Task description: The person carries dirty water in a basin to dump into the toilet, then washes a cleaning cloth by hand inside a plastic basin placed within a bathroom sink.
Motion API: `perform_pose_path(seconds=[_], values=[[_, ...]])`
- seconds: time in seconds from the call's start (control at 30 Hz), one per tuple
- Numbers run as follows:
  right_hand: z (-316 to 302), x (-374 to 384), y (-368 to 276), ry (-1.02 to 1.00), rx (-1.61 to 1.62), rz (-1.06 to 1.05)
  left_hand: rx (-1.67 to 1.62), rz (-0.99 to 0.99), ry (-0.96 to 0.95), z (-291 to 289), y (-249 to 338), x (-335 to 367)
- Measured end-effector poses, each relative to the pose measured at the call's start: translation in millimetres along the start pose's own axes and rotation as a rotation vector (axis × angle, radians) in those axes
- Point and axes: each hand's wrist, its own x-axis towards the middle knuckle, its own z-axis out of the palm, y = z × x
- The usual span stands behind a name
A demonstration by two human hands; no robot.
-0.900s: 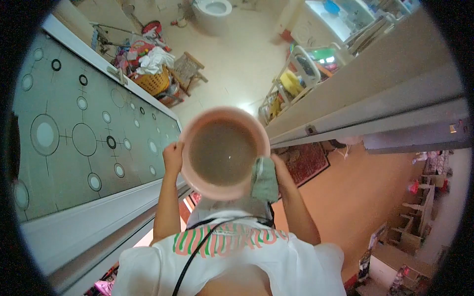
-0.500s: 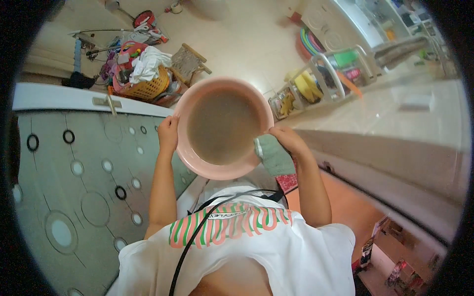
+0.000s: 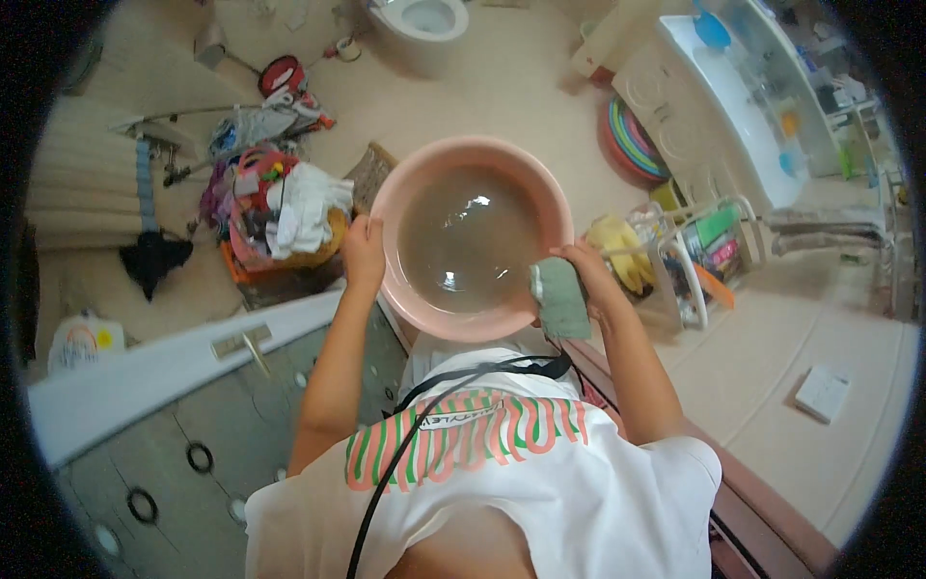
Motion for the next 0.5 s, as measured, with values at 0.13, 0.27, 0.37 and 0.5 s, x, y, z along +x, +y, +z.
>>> perform_pose_path(seconds=[0.13,0.27,0.37,0.5], values=[[7.8,60.6,-39.3,0.05,0.24,0.292,-0.047,0.068,-0.057,17.8,13.7,90.0],[13.5,133.5,-81.5,0.021,0.099,0.406,-0.073,0.103,-0.133,37.6,33.9,177.4],[17.7,192.4,-110.6,-0.052,0.101,0.536,-0.016,0.089,-0.166,56.2,53.9,238.3],[-10.9,281.3,-133.8,-0.171,0.046,0.571,-0.067,0.165,-0.179,96.3,78.3,316.1]])
